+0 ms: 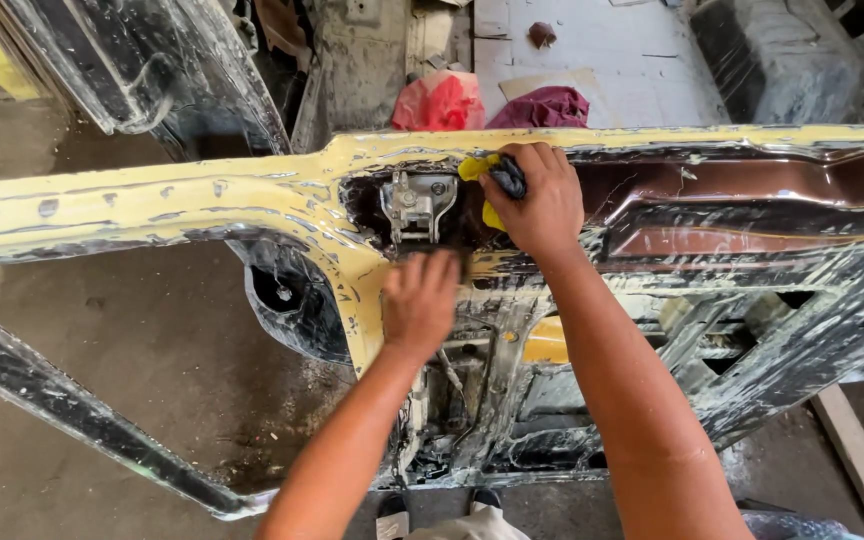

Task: The person scrubs a yellow metal frame with a yellow sponge and a dark cloth, focusing on the joints and crevices. They then rinse the sponge and cloth in a green bucket filled with water.

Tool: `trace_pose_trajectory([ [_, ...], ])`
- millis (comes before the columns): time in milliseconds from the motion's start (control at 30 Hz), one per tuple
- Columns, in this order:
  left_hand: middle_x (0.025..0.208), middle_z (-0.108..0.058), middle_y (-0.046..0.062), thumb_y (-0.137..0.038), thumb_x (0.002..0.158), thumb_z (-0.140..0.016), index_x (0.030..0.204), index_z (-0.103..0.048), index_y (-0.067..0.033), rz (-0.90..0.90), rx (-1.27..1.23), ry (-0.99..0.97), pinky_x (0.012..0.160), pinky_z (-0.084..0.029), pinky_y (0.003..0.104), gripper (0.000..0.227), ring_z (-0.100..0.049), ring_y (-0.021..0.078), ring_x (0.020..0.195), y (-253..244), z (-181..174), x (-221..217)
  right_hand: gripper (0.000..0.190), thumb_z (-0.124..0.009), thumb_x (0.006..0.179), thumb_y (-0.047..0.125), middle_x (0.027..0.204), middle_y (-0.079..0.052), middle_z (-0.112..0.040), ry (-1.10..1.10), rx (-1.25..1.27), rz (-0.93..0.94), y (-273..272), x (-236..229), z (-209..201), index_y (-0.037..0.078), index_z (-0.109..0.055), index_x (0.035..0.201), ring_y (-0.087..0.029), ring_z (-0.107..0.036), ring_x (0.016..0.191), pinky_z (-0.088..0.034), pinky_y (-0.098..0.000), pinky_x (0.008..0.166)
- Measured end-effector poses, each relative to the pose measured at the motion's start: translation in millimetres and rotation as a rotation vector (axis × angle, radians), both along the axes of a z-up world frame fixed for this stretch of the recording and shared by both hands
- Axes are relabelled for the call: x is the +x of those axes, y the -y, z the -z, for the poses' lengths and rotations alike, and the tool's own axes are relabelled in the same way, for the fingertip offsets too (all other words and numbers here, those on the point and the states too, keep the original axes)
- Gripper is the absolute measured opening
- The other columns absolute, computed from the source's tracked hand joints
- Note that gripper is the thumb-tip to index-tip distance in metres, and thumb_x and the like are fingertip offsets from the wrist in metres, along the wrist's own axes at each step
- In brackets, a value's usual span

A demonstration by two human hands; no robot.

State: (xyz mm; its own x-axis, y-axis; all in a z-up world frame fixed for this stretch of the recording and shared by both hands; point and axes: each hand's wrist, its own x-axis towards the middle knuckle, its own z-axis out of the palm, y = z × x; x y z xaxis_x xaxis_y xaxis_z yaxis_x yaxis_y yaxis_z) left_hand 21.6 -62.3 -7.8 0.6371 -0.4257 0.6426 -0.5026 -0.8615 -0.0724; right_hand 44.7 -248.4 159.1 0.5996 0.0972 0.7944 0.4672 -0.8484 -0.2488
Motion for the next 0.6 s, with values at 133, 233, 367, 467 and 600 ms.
trace_pose_trajectory([
  [133, 0.132, -0.060, 0.009, -0.017, 0.090, -0.066, 0.129, -0.068, -0.0100, 0.008, 0.068, -0.072, 0.097, -0.035, 0.045, 0.040, -0.051, 0.0275, 0.120, -10, -4, -1, 0.031, -0.083, 0.090, 0.022, 0.108, -0.012, -0.066, -0.007, 0.006, -0.021, 0, -3, -2, 0.006, -0.066, 0.110, -0.037, -0.062, 0.102, -0.049, -0.0459, 0.087],
  [233, 0.136, -0.059, 0.008, -0.015, 0.092, -0.063, 0.135, -0.067, -0.0090, -0.017, 0.038, 0.019, 0.098, -0.038, 0.047, 0.043, -0.051, 0.0268, 0.123, -44, -13, 6, 0.032, -0.084, 0.089, 0.022, 0.106, -0.013, -0.066, -0.003, 0.017, -0.012, 0, 1, -5, 0.006, -0.066, 0.110, -0.038, -0.062, 0.100, -0.049, -0.0462, 0.086],
  [367, 0.134, -0.060, 0.007, -0.017, 0.090, -0.065, 0.129, -0.068, -0.0089, -0.054, -0.048, -0.008, 0.098, -0.037, 0.048, 0.040, -0.051, 0.0261, 0.123, -13, -11, -8, 0.032, -0.084, 0.089, 0.022, 0.106, -0.012, -0.066, -0.013, 0.004, -0.006, -1, -2, 1, 0.007, -0.066, 0.111, -0.037, -0.062, 0.100, -0.049, -0.0462, 0.086],
  [467, 0.134, -0.061, 0.009, -0.015, 0.091, -0.065, 0.129, -0.068, -0.0093, -0.007, 0.050, -0.011, 0.098, -0.036, 0.046, 0.038, -0.051, 0.0268, 0.121, 4, -12, 1, 0.032, -0.084, 0.089, 0.022, 0.107, -0.012, -0.066, 0.007, -0.003, -0.015, 1, 0, -3, 0.007, -0.066, 0.111, -0.037, -0.062, 0.101, -0.049, -0.0460, 0.086],
  [600, 0.136, -0.059, 0.010, -0.019, 0.099, -0.065, 0.134, -0.066, -0.0059, 0.010, -0.005, 0.055, 0.098, -0.039, 0.046, 0.038, -0.051, 0.0264, 0.123, -49, 12, 6, 0.032, -0.084, 0.089, 0.022, 0.105, -0.013, -0.066, -0.013, 0.007, -0.013, 0, -1, 0, 0.006, -0.066, 0.110, -0.038, -0.062, 0.100, -0.049, -0.0463, 0.086],
])
